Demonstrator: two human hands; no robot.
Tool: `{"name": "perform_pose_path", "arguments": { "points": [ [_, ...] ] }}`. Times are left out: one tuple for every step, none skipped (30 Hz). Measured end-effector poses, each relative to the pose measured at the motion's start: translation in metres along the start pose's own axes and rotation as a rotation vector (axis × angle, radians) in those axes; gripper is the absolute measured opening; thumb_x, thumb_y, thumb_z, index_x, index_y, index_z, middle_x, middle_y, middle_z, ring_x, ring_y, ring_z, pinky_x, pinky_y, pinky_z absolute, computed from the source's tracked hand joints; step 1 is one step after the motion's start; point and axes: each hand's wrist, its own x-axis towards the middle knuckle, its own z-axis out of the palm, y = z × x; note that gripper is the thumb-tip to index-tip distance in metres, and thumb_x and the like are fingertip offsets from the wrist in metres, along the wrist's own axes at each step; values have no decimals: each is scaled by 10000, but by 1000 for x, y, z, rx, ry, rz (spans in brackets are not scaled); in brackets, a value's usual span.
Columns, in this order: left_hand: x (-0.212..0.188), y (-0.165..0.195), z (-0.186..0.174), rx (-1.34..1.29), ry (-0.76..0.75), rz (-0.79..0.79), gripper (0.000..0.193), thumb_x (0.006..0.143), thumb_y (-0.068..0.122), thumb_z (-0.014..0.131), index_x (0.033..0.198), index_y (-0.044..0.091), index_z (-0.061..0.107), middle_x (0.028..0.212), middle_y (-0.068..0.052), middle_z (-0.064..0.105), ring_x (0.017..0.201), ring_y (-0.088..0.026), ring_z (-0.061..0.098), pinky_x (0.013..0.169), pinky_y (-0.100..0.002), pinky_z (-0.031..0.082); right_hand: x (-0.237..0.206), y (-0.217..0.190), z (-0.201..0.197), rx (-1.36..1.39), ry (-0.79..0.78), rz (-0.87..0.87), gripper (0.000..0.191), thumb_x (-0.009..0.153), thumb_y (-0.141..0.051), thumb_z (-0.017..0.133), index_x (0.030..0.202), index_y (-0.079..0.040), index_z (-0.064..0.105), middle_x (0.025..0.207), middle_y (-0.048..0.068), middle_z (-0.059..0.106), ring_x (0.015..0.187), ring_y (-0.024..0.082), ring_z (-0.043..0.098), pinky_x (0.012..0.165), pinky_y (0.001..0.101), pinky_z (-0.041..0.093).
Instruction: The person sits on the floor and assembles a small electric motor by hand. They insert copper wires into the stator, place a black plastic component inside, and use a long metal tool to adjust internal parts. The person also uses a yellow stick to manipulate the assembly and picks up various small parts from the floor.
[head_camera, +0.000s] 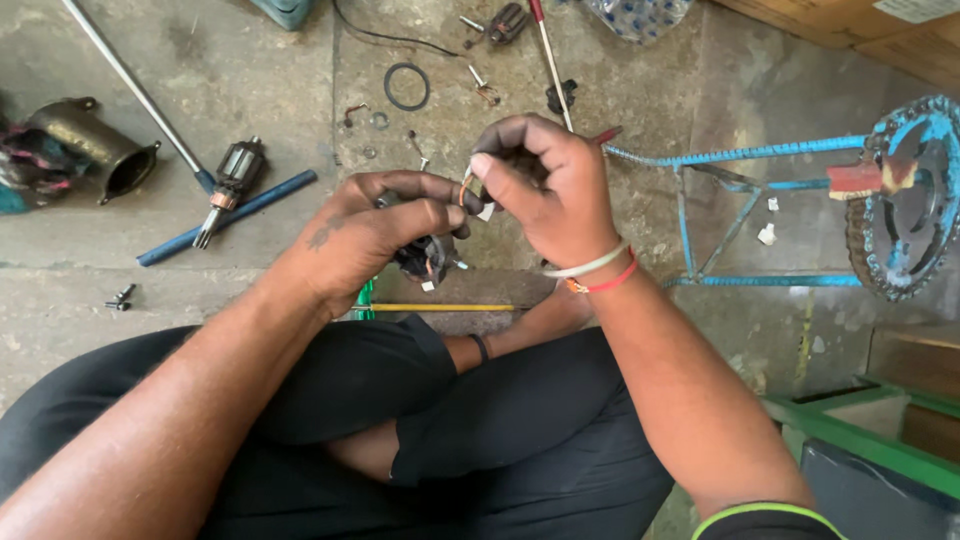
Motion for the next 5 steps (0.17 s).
{"name": "perform_pose_path", "arguments": {
  "points": [
    [1,0,0,-7,7,10,315,839,212,713,1093,38,780,940,-37,789,843,-110,698,740,-251,544,2,3,-1,60,-16,29,95,1005,-60,730,1061,3,687,928,-10,676,800,45,612,710,226,517],
    [2,0,1,-16,18,21,315,843,206,714,1095,29,779,956,-49,791,854,-116,699,752,-253,546,4,5,-2,120,-36,57,94,1005,-67,725,1061,2,694,933,-19,682,805,37,631,710,219,531],
    [2,0,0,-27,32,31,314,848,201,716,1097,20,779,972,-61,792,865,-123,700,763,-255,548,5,8,-3,158,-46,81,91,1002,-63,725,1059,1,698,915,-8,690,784,48,635,701,222,537],
    [1,-1,-1,-6,33,42,317,850,208,723,1096,17,782,976,-62,791,889,-126,696,792,-258,542,5,9,-4,196,-58,107,88,999,-60,725,1058,1,702,897,3,697,763,59,640,692,225,543],
    [0,-2,-3,14,35,52,321,852,216,729,1096,14,786,981,-63,790,912,-128,691,821,-262,537,5,11,-6,234,-71,132,85,995,-56,725,1056,0,706,879,14,704,742,69,644,683,228,549]
  ]
}}
